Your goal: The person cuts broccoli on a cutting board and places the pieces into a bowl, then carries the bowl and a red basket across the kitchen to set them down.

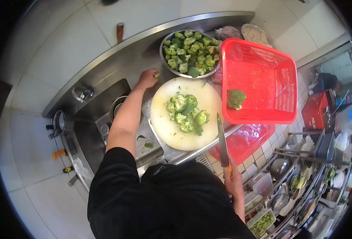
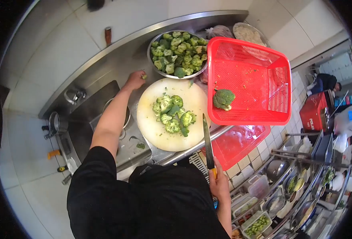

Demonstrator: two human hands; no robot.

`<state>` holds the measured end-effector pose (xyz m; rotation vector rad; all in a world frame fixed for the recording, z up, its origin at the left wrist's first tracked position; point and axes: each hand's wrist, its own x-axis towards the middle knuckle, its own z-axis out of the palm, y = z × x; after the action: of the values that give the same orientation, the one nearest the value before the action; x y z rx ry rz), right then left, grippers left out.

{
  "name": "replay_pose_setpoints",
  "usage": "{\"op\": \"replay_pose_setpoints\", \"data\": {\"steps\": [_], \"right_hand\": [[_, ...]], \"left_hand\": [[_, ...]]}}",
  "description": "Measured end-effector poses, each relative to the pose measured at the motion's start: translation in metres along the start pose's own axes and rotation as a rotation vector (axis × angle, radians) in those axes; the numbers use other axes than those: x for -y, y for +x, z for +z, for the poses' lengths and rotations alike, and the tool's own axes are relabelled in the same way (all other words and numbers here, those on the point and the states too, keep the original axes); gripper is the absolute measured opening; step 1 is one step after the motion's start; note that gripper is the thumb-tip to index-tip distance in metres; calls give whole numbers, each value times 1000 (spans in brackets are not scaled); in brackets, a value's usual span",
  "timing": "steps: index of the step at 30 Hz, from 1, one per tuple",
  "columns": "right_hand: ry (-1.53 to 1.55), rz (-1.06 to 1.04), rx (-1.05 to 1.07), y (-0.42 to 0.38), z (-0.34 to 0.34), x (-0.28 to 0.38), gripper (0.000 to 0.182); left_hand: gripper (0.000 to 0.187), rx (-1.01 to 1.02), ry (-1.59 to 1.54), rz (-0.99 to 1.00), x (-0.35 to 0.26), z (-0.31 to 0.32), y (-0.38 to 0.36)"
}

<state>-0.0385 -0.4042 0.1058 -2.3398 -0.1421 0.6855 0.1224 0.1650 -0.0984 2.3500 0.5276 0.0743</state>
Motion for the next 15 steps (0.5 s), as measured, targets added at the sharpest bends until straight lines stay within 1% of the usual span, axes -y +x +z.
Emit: {"op": "replay_pose_setpoints", "data": {"steps": [1,3,4,5,6,7,8,10,11,13,14,15], "right_hand": [[-8,11,6,0,-3,3,56],[2,28,28,1,-5,4,56],[11,44,28,3,-5,6,56],[-10,-5,42,6,-5,8,55],[-33,-54,58,9,-4,9,55],[14,-99,67,12,-2,8,53],[17,-89,73,13,-1,9,53],[11,-186,64,18,2,11,51],[18,-212,54,19,3,10,52],[38,-203,47,19,3,6,52],[54,-196,43,18,3,4,52],[61,-191,42,19,3,1,52]], "left_hand": [[30,-143,16,0,-15,-12,3],[34,-54,-16,-100,-67,-57,8],[36,-126,-106,10,-60,-55,32],[38,-197,-199,113,-52,-50,54],[41,-254,-316,207,-70,-51,55],[45,-316,-432,300,-104,-60,49],[51,-272,-317,219,-137,-76,34],[47,-382,-268,279,-154,-70,31],[47,-375,-266,280,-160,-63,23],[43,-134,-303,280,-175,-48,-13],[46,95,-321,287,-184,-44,-42],[51,285,-297,412,-172,-28,-52]]}}
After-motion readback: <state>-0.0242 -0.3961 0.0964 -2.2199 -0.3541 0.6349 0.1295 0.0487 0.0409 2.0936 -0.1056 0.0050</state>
